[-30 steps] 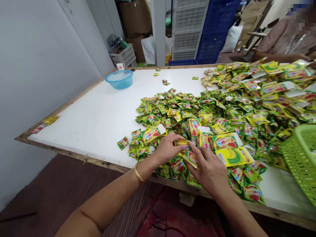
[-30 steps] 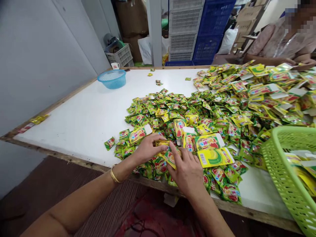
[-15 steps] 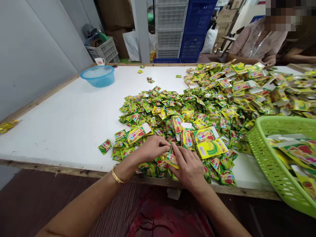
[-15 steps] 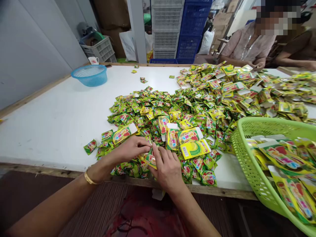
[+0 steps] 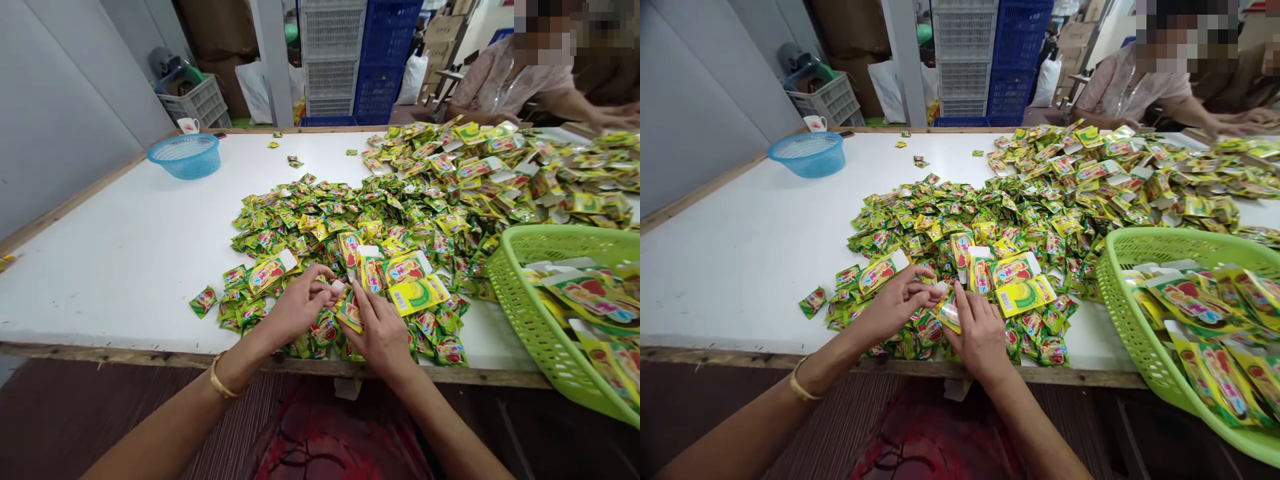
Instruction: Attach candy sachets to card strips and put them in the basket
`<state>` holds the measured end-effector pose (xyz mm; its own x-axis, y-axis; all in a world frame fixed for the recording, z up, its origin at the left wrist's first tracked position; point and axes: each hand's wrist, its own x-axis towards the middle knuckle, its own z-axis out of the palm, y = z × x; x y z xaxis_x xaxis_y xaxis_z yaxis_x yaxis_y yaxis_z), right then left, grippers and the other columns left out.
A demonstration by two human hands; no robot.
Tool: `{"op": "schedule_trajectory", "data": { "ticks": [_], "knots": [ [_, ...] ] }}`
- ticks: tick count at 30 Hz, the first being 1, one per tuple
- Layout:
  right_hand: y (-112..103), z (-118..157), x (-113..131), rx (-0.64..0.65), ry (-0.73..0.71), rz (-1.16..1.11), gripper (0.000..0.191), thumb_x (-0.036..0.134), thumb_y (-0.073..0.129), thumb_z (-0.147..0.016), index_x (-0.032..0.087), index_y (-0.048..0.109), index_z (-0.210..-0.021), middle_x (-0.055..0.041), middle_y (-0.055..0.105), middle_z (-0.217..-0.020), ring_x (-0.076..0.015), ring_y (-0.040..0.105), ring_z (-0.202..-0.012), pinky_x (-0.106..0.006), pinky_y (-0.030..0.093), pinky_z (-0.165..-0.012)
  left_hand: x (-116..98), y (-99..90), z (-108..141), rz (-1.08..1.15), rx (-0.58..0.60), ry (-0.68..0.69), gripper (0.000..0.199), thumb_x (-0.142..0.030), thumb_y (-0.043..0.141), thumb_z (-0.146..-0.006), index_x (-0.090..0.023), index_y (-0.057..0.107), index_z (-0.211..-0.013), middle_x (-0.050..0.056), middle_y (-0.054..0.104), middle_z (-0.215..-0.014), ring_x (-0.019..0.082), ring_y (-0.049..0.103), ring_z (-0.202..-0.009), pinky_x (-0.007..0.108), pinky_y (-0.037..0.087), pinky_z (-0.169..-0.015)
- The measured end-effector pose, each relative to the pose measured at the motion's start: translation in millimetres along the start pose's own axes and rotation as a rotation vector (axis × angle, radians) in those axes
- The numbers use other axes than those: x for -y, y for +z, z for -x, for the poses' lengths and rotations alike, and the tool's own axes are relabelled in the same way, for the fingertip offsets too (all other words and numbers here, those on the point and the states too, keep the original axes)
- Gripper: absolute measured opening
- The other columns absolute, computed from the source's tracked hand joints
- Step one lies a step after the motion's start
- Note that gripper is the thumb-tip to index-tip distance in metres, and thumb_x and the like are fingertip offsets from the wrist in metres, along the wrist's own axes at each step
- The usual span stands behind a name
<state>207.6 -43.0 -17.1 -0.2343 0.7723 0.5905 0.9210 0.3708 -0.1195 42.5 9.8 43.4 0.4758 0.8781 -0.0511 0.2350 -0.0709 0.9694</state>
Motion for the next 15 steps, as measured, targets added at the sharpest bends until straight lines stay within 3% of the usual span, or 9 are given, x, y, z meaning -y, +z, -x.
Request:
{"op": "schedule_trajectory", "data": {
  "ticks": [4, 7, 9, 12, 13, 14, 15],
  "knots": [
    [-2.9, -2.7, -2.4, 0.03, -0.015, 0.048, 0.06, 0.04, 0.049, -0.087, 0.01, 0.035, -0.137, -0.0133, 0.06, -0.11, -0.0238, 0.053, -0.092, -0.035, 0.04, -0.075, -6.0, 5.3, -5.7, -0.118, 0.081, 0.03, 0.025, -0.03, 0.044, -0.087, -0.019, 0.046, -0.11, 0.001, 0.066, -0.075, 0.017, 0.065, -0.075, 0.031, 0.05, -0.07],
    [-5.7, -5.1, -2.2, 0.012, -0.006, 0.063, 0.057, 0.04, 0.05, -0.087, 0.01, 0.039, -0.134, -0.0132, 0.06, -0.11, -0.0235, 0.053, -0.091, -0.035, 0.041, -0.075, -14.2, 13.7, -12.8, -0.083, 0.158, 0.114, 0.029, -0.029, 0.043, -0.088, -0.018, 0.045, -0.114, 0.001, 0.066, -0.075, 0.015, 0.064, -0.073, 0.029, 0.051, -0.069],
    [-13.1, -5.7, -5.7, -0.001, -0.004, 0.089, 0.056, 0.039, 0.051, -0.087, 0.01, 0.039, -0.134, -0.013, 0.06, -0.11, -0.0228, 0.054, -0.092, -0.034, 0.041, -0.077, -22.9, 17.7, -10.3, -0.072, 0.084, 0.222, 0.03, -0.029, 0.045, -0.088, -0.018, 0.046, -0.116, 0.004, 0.068, -0.087, 0.015, 0.064, -0.08, 0.03, 0.051, -0.075],
    [-39.9, -5.0, -22.6, -0.05, 0.048, 0.183, 0.058, 0.041, 0.054, -0.085, 0.012, 0.04, -0.134, -0.0122, 0.06, -0.109, -0.0218, 0.055, -0.093, -0.032, 0.041, -0.077, -30.6, 23.4, 10.5, -0.148, -0.139, 0.348, 0.018, -0.028, 0.048, -0.088, -0.018, 0.056, -0.101, 0.005, 0.067, -0.094, 0.014, 0.063, -0.086, 0.028, 0.05, -0.079],
    [-53.4, -4.4, -32.5, -0.077, 0.092, 0.238, 0.059, 0.043, 0.055, -0.084, 0.013, 0.04, -0.134, -0.0116, 0.061, -0.107, -0.0217, 0.056, -0.091, -0.032, 0.041, -0.075, -27.8, 27.0, 20.9, -0.186, -0.101, 0.349, 0.014, -0.026, 0.049, -0.087, -0.018, 0.06, -0.092, 0.003, 0.067, -0.088, 0.013, 0.062, -0.082, 0.026, 0.05, -0.077],
    [-68.8, -3.5, -44.9, -0.108, 0.149, 0.305, 0.061, 0.045, 0.056, -0.083, 0.014, 0.041, -0.134, -0.0114, 0.062, -0.103, -0.0221, 0.056, -0.088, -0.032, 0.041, -0.073, -21.0, 32.1, 32.2, -0.231, 0.01, 0.327, 0.014, -0.024, 0.049, -0.087, -0.018, 0.062, -0.083, 0.002, 0.067, -0.081, 0.012, 0.062, -0.077, 0.024, 0.05, -0.074],
    [-85.9, -2.2, -59.5, -0.138, 0.222, 0.388, 0.064, 0.048, 0.056, -0.082, 0.013, 0.041, -0.134, -0.0119, 0.063, -0.099, -0.023, 0.057, -0.086, -0.034, 0.041, -0.071, -10.3, 39.0, 43.5, -0.266, 0.227, 0.291, 0.019, -0.021, 0.048, -0.087, -0.018, 0.063, -0.078, 0.001, 0.066, -0.075, 0.011, 0.061, -0.071, 0.022, 0.05, -0.07]
  ]
}}
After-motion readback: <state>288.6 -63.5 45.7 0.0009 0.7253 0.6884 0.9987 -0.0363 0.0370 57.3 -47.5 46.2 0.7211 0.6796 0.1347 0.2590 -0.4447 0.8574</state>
